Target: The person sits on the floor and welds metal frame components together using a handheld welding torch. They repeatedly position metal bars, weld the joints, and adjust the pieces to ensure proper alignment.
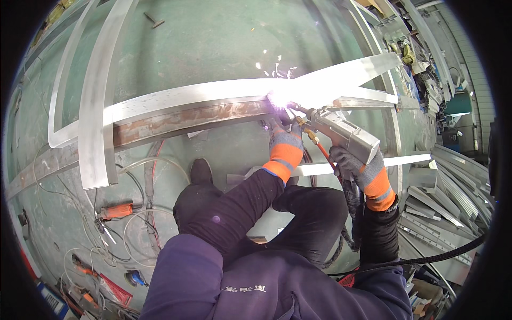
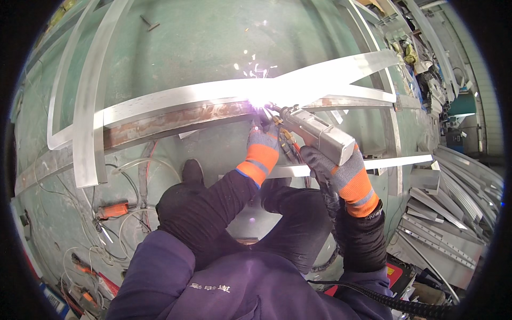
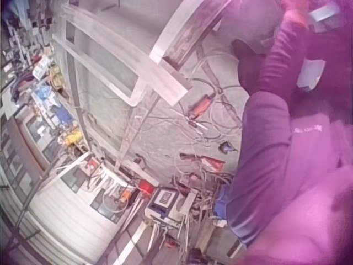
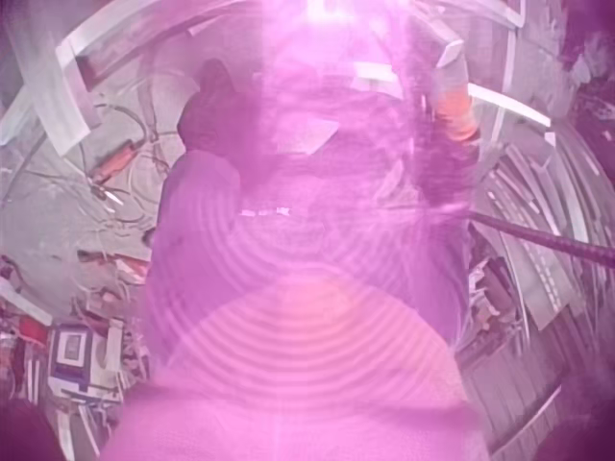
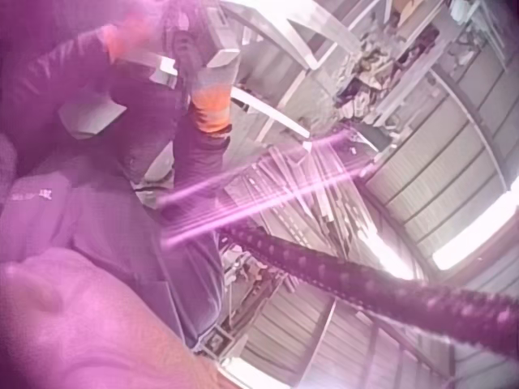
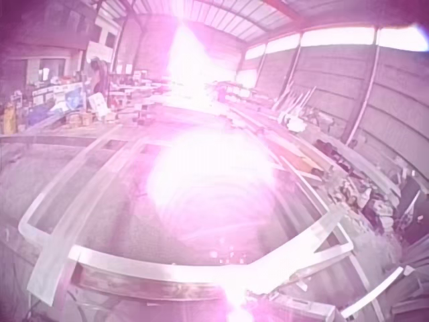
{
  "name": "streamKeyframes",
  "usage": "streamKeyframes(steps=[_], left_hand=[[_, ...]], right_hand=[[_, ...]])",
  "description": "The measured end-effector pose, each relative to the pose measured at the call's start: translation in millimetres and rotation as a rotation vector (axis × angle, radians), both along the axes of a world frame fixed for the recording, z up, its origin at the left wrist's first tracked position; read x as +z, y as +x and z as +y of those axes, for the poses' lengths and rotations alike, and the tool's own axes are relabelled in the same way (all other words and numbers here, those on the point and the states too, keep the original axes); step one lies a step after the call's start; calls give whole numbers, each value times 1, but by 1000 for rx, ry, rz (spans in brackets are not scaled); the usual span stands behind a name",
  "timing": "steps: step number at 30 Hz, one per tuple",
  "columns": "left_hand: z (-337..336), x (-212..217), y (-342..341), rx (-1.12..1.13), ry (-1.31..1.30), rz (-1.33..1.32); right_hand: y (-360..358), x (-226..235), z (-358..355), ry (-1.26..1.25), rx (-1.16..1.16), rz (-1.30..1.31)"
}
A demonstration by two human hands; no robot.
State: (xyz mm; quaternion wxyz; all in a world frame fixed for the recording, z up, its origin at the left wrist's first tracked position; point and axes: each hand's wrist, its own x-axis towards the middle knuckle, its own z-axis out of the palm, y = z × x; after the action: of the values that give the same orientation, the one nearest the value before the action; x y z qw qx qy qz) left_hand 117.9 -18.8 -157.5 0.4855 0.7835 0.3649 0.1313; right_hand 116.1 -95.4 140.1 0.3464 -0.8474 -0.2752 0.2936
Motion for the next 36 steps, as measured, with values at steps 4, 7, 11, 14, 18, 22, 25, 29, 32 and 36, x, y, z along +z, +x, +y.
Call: streamKeyframes(steps=[4,7,11,14,18,22,25,29,32,36], left_hand=[[-1,-39,4,47,71,-86],[-5,-16,-2,-108,34,46],[4,3,-6,-220,-154,192],[-1,-5,0,-228,-134,245],[-11,-39,6,-258,263,325],[-15,-33,10,-261,-83,300],[-7,-5,0,-356,-300,234],[11,77,-26,-311,-682,90],[2,61,-33,-262,-818,-199],[14,94,-43,-330,-768,-120]], right_hand=[[-5,1,6,76,13,44],[-3,-2,-6,106,-12,55],[-6,2,-5,78,-10,60],[-5,0,-10,95,-6,52],[-9,0,-8,109,31,-14],[-8,1,-12,102,49,22],[-8,1,-18,89,26,49],[-9,2,-23,71,-4,78],[-12,3,-21,86,-2,81],[-11,3,-27,86,-12,75]])
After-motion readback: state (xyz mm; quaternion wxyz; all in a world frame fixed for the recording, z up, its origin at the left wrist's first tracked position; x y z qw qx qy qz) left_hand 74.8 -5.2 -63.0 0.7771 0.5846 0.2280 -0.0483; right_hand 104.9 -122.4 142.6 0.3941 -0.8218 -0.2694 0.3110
